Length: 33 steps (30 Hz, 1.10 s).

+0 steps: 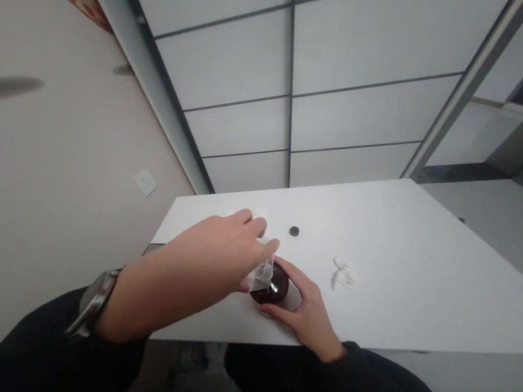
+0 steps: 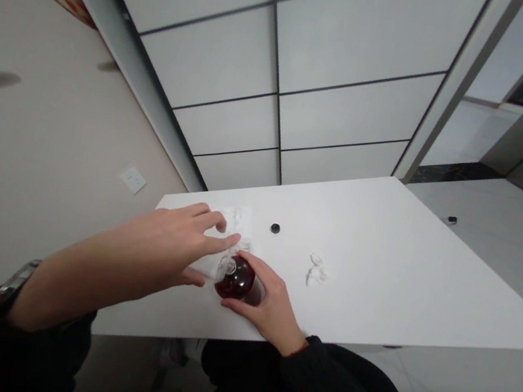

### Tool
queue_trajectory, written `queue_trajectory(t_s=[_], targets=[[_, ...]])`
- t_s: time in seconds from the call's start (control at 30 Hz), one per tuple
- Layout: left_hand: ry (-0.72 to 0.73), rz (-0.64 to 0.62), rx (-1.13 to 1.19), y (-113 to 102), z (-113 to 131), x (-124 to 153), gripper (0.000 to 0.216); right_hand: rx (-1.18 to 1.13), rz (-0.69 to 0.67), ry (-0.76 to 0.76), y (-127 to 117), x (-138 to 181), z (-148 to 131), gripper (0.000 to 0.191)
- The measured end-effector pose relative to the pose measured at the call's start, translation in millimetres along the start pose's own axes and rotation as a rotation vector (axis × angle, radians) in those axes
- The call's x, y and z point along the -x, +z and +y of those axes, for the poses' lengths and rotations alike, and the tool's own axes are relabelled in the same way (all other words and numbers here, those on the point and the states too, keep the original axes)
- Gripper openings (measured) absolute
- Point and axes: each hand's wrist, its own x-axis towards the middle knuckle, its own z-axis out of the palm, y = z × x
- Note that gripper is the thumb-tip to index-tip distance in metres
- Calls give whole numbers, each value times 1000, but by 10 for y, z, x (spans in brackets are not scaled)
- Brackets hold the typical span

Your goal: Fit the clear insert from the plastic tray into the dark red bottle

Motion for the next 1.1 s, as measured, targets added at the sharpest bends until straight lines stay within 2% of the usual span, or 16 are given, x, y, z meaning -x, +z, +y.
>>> queue_trajectory(t_s=[0.07, 0.17, 0.43, 0.53, 0.6, 0.67, 0.8, 0.93, 1.0, 1.1], targets=[[-8, 49, 61, 164, -94, 93, 72, -3, -14, 7, -5, 2, 0, 76], [-1, 125, 167, 449, -231, 214, 72, -3, -19, 21, -4, 10, 15, 76], [-56, 464, 626, 1179, -425, 341, 79, 24, -41, 23, -24, 39, 50, 74], [-86, 590, 896, 1517, -340, 331, 73, 37, -56, 21, -15, 74, 77, 74], [-116, 721, 1097, 1762, -219, 296, 68, 30, -43, 30, 15, 112, 98, 77], [-157, 797, 1315, 1986, -67, 240, 62, 5, 2, 48, 64, 158, 113, 80], [-249, 949, 1589, 2315, 205, 123, 63, -32, 104, 66, 174, 241, 146, 78], [-232, 998, 1821, 2498, 340, 57, 81, -26, 136, 41, 235, 287, 217, 77], [-275, 1036, 1936, 2522, 370, 45, 92, -23, 143, 26, 239, 301, 242, 77], [-373, 1084, 2004, 2493, 387, 48, 89, -15, 112, 62, 218, 312, 221, 78]])
